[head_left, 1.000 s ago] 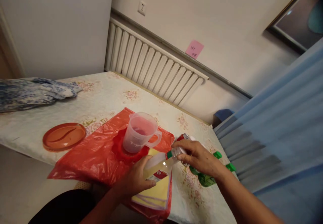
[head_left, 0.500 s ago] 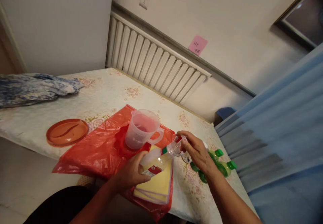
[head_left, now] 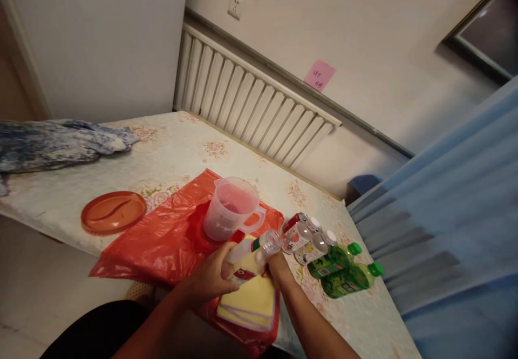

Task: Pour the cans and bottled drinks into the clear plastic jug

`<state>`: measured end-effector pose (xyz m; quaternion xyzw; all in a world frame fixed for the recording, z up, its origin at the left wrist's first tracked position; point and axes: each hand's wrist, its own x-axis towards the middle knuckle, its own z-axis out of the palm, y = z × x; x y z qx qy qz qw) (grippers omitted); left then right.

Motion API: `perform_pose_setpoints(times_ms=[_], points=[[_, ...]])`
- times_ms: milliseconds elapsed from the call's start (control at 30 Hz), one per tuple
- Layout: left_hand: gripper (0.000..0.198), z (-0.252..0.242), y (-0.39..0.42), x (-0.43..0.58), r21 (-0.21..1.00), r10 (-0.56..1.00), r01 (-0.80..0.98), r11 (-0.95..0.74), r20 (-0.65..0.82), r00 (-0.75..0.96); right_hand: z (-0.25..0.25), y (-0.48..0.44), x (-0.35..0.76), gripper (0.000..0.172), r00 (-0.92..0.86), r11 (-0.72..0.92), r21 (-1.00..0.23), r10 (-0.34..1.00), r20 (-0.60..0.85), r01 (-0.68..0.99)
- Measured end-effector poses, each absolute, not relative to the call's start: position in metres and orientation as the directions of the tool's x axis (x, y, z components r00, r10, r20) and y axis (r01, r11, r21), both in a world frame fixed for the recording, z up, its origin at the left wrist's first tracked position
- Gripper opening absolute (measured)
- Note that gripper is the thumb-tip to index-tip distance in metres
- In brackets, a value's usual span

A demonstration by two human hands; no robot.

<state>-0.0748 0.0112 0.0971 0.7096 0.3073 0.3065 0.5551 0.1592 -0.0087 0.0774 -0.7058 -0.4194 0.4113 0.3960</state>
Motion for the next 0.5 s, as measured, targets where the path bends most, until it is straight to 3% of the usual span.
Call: perform_pose_setpoints(times_ms=[167, 333, 500], points=[[0.081, 0.095, 0.012, -0.077, 0.985, 0.763, 0.059, -0.162, 0.087, 0.64, 0.096, -0.012, 0.163, 0.019, 0.264, -0.251, -0.837, 0.955, -0.134, 0.485], [0.08, 0.096, 0.009, -0.076, 0.987, 0.767, 0.057, -0.153, 0.082, 0.637, 0.131, 0.004, 0.167, 0.007, 0.211, -0.105, -0.809, 0.977, 0.024, 0.579], [0.079, 0.098, 0.009, -0.074, 0.987, 0.732, 0.048, -0.155, 0.082, 0.676, 0.169, 0.033, 0.15, 0.042, 0.076, 0.07, -0.89, 0.99, 0.117, 0.451]])
